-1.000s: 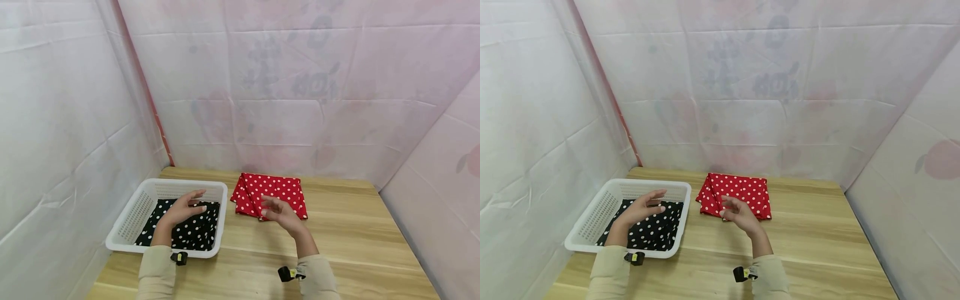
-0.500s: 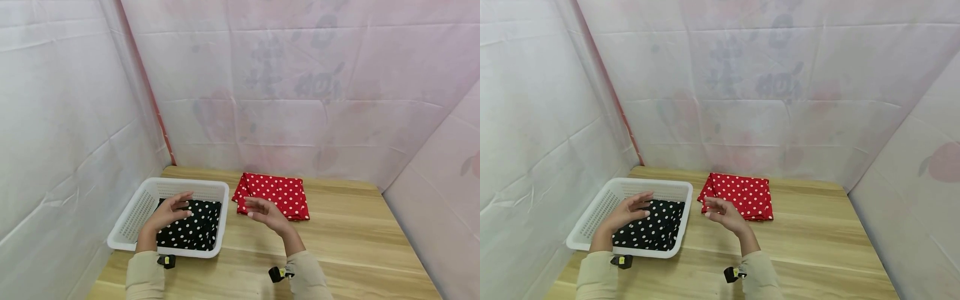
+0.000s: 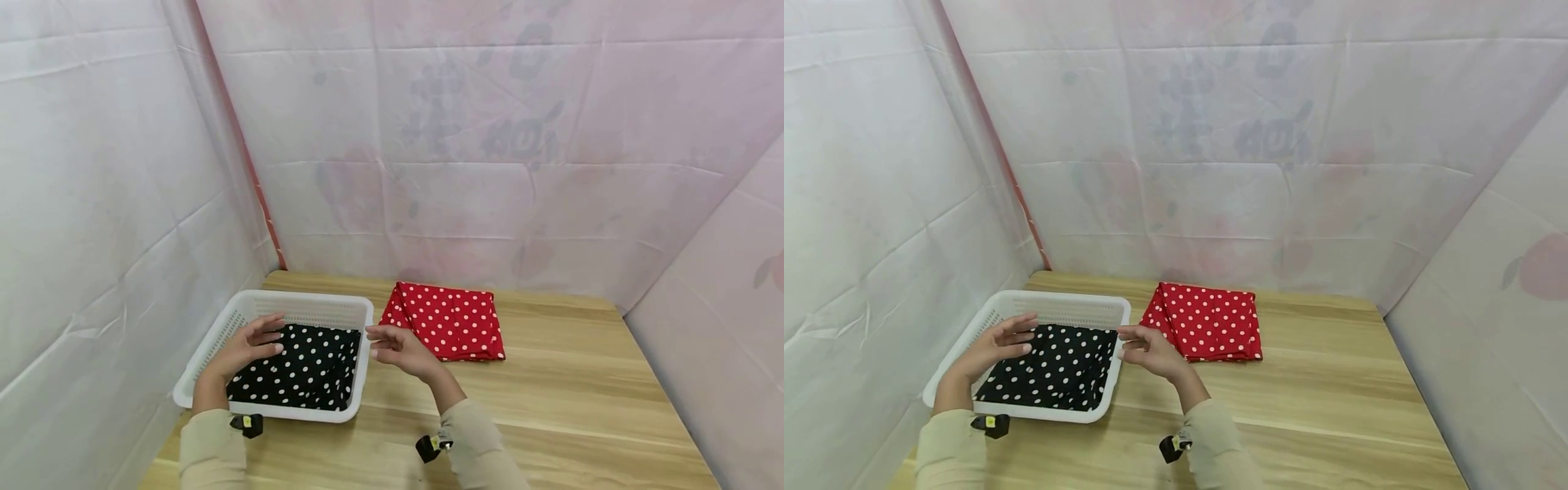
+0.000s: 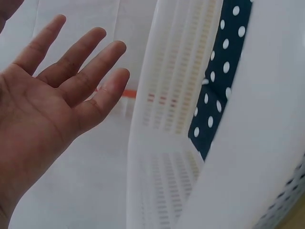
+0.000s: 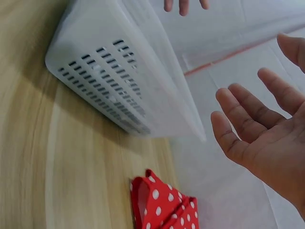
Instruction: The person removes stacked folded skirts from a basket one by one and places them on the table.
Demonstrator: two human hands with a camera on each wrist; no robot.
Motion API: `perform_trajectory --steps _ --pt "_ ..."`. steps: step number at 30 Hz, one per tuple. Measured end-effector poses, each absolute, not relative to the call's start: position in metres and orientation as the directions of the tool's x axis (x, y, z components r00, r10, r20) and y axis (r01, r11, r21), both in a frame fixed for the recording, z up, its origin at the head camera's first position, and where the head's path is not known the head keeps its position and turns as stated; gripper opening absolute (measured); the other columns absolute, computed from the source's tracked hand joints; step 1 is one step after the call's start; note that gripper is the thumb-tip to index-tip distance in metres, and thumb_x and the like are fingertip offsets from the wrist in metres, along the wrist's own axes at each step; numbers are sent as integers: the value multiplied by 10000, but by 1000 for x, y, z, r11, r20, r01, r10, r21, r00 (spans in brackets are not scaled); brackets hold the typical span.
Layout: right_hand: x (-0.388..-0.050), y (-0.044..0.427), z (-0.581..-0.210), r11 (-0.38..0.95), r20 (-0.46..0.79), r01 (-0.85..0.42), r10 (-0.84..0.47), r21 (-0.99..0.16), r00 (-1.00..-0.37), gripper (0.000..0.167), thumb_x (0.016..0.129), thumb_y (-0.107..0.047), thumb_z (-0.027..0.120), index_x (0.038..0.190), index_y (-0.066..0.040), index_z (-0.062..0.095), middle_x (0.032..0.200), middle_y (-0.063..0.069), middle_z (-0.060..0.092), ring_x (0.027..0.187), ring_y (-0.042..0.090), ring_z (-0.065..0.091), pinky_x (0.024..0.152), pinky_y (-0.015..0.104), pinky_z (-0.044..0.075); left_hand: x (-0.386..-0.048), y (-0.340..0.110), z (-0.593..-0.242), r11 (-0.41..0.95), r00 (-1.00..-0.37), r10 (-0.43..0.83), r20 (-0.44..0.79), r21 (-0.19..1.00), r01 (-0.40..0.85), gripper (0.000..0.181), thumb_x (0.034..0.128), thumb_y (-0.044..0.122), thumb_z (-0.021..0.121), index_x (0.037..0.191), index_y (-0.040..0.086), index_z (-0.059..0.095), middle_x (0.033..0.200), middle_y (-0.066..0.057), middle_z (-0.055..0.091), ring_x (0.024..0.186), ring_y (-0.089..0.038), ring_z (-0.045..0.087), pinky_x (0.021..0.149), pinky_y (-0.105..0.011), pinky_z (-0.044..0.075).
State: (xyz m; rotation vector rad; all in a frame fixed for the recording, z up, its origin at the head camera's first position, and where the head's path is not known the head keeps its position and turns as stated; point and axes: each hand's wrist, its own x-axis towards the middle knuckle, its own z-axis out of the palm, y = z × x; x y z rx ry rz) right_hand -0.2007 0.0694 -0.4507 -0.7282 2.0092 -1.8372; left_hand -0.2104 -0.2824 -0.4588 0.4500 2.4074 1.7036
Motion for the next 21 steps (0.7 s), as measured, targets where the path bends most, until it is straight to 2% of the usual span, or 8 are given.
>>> perform_trajectory --steps 3,8,15,19,21 --pt "-201 58 -446 70 80 -142 -554 -987 -829 451 896 -18 568 1309 107 437 1237 275 485 1104 432 490 860 356 482 -211 -291 -461 326 -955 297 16 938 117 650 857 140 673 1413 30 356 1381 -239 374 1196 -437 395 894 -349 442" --pt "-197 40 -437 141 13 -100 -516 -985 -857 473 878 -43 588 1318 68 454 1165 229 520 1002 315 568 808 363 500 -213 -301 -466 349 -968 249 -4 933 86 660 860 176 670 1415 19 347 1377 -253 369 1200 -455 389 944 -523 374" --pt "-210 18 -462 141 -22 -60 -523 -988 -852 513 853 -90 622 1332 5 465 1146 153 530 1005 260 551 807 373 495 -214 -319 -472 343 -973 232 0 936 82 615 906 176 610 1433 43 324 1369 -257 368 1200 -413 392 927 -476 384" --pt "-215 2 -468 162 -126 55 -467 -985 -876 511 838 -108 646 1309 4 483 1083 115 571 959 215 551 783 401 497 -215 -329 -472 355 -976 204 -79 935 -2 654 911 221 608 1454 60 281 1408 -264 318 1232 -410 359 956 -517 358" --pt "-216 -6 -469 159 -194 138 -426 -978 -884 509 840 -102 637 1303 27 471 1060 122 589 960 245 558 808 444 487 -216 -334 -471 348 -972 197 -131 936 -55 677 917 226 597 1464 45 240 1427 -283 272 1259 -431 312 976 -568 312"
